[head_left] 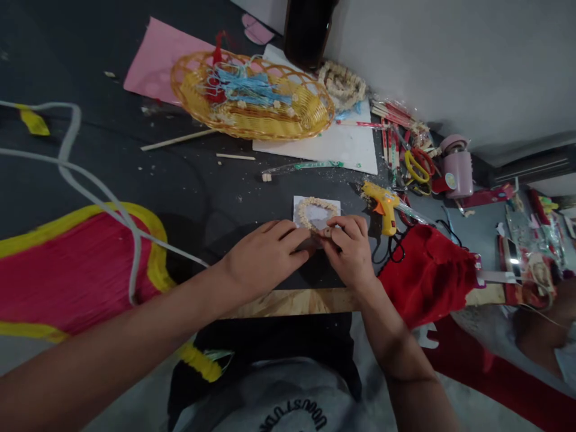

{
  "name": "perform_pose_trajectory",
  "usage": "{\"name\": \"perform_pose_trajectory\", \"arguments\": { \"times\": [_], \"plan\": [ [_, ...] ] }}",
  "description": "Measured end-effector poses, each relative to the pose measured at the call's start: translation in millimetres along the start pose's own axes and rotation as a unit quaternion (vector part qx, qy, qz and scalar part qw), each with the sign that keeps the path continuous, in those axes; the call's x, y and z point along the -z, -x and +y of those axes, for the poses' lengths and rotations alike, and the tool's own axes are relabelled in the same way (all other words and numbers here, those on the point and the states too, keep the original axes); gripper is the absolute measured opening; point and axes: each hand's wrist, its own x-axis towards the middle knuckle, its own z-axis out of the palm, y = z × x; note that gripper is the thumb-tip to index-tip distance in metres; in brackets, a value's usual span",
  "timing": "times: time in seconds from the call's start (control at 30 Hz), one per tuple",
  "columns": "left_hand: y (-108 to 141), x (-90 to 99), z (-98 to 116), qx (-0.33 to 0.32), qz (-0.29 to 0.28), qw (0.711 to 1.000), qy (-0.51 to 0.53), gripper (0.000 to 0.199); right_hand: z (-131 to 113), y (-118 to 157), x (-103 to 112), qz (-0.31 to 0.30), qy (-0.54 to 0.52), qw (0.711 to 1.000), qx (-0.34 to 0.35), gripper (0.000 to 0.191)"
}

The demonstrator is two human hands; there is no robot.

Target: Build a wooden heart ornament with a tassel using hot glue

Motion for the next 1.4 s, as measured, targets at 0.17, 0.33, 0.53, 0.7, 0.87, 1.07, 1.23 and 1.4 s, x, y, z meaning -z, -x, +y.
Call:
{"name": "perform_pose_trajectory", "arguments": {
  "times": [0.17,0.33,0.53,0.7,0.87,1.07,1.23,1.4],
  "plan": [
    [0.0,-0.8,1.5,-0.026,0.05,0.998,-0.025,0.023,4.1,2.2,3.8,0.01,-0.025,1.0,-0.016,0.009],
    [4.5,-5.2,3.1,-0.048,0.068,0.996,-0.024,0.022,11.6,6.1,5.2,0.007,-0.029,0.999,-0.016,0.008],
    [4.7,-0.2,3.0,-0.051,0.057,0.997,-0.006,0.024,11.7,4.0,4.6,0.006,-0.033,0.999,-0.02,0.007],
    [2.5,1.8,2.8,-0.051,0.059,0.997,0.005,0.024,10.7,2.4,4.1,0.006,-0.041,0.998,-0.042,0.01],
    [0.4,2.1,2.4,-0.046,0.075,0.996,0.018,0.023,11.5,3.3,2.8,0.004,-0.046,0.998,-0.042,0.011],
    [-0.4,4.6,2.8,-0.045,0.08,0.996,0.015,0.023,10.7,2.8,3.0,-0.004,-0.035,0.999,-0.042,0.008],
    [-0.9,7.7,2.8,-0.041,0.078,0.996,0.034,0.025,10.6,2.7,2.6,-0.006,-0.022,0.999,-0.038,0.007],
    [0.0,7.5,0.7,-0.05,0.035,0.998,0.027,0.027,12.0,4.6,0.8,-0.02,-0.026,0.998,-0.059,0.009]
  ]
}}
